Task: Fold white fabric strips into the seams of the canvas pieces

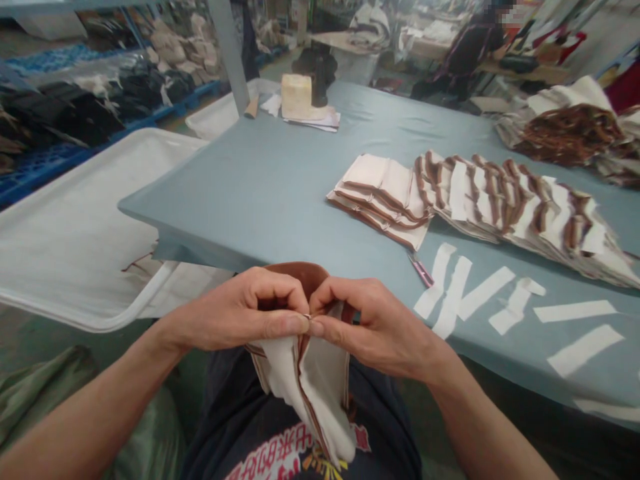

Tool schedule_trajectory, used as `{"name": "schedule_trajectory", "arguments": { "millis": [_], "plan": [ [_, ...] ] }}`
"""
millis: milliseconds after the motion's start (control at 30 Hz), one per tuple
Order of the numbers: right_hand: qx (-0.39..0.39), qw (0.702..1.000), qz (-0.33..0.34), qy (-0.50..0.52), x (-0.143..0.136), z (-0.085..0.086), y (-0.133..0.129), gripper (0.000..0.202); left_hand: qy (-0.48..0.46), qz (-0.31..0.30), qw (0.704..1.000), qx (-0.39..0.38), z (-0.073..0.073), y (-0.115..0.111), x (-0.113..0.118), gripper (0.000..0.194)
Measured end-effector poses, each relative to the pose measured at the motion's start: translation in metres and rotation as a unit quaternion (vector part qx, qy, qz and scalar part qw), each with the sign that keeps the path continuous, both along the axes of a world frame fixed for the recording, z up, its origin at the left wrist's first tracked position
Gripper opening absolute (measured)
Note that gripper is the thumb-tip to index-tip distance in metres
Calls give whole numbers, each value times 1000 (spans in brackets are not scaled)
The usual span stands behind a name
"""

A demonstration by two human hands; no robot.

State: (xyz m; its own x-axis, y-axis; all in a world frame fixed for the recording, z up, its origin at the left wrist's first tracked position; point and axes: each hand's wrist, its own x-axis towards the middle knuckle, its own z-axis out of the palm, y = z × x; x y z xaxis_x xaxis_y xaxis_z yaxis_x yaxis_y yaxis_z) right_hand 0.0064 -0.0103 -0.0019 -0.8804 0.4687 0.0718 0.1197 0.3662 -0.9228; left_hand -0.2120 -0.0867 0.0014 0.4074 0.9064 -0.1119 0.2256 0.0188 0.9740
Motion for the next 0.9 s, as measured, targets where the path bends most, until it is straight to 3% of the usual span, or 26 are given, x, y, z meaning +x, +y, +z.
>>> {"name": "schedule_trajectory", "arguments": {
  "millis": [167, 333, 533, 667, 767, 900],
  "plan": [
    [76, 996, 31, 38, 1, -6, 1, 14, 73, -29, 995, 63, 5, -2, -9, 15],
    [183, 983, 14, 32, 0, -7, -5, 12, 147, 12, 985, 91, 7, -7, -5, 12],
    [277, 960, -39, 21, -4, -9, -13, 15, 258, 54, 950, 165, 17, -8, 9, 12],
    [254, 964, -73, 32, -8, -13, -16, 14, 298, 72, 926, 221, 13, -10, 18, 19],
    [207, 974, -87, 18, -12, -13, -17, 8, 294, 78, 920, 249, 6, -15, 18, 19],
    [204, 975, -85, -26, -16, -8, -15, 8, 280, 72, 922, 258, 4, -21, 12, 20]
  ]
}}
